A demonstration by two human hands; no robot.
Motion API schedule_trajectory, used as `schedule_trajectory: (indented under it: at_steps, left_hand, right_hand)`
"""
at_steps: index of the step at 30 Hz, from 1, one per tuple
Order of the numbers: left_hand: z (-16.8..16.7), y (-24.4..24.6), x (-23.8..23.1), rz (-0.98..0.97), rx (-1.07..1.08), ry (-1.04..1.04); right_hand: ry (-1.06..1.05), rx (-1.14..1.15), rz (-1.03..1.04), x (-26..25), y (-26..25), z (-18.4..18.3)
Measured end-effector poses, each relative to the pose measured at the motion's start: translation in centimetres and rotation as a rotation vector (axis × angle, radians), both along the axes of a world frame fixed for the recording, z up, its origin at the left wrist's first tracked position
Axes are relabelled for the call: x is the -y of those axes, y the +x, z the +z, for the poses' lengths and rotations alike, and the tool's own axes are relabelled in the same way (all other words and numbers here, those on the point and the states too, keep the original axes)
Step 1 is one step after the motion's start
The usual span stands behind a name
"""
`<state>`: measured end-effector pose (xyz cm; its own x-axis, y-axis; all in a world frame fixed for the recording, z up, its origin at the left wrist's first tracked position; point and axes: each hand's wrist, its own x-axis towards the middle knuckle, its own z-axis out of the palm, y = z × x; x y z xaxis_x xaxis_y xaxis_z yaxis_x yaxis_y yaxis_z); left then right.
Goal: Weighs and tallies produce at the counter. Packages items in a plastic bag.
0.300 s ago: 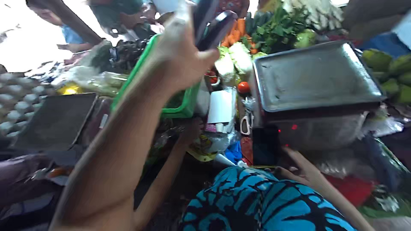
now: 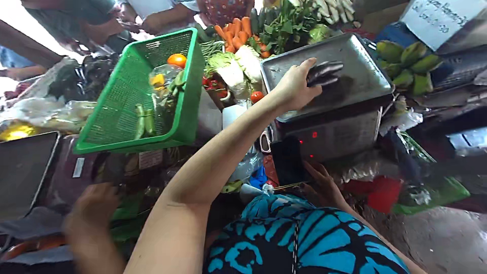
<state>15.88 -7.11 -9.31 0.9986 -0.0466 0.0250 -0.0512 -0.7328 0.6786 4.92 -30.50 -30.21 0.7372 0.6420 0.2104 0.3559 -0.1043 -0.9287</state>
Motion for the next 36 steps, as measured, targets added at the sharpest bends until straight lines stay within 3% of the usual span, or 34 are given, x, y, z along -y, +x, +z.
schedule_trajectory:
  at_steps: [5,7,14,20,23,36]
  left_hand:
    - [-1.3,-0.3,0.6,0.103,0.033,0.296]
    - [-1.9,-1.3,-0.2,0.109,0.113,0.323]
    - [-5.1,-10.8,-2.4,0.15,0.374,0.163]
    - [-13.1,-18.8,-4.5,0.394,0.478,0.027]
    - [-15.7,-21.6,-4.8,0.474,0.431,0.014]
    - [-19.5,-23.8,-1.6,0.363,0.415,-0.055]
  right_hand:
    - [0.058,0.055,-0.027,-0.4,0.2,-0.5]
    - [0.019,0.095,-0.069,-0.3,0.4,0.1]
    - [-0.259,0.506,-0.49,4.8,5.7,1.0]
    - [-0.444,0.621,-0.491,5.2,6.9,1.3]
    - [-0.562,0.631,-0.493,5.2,6.7,1.6]
    - [-0.553,0.599,-0.505,6.7,6.5,2.4]
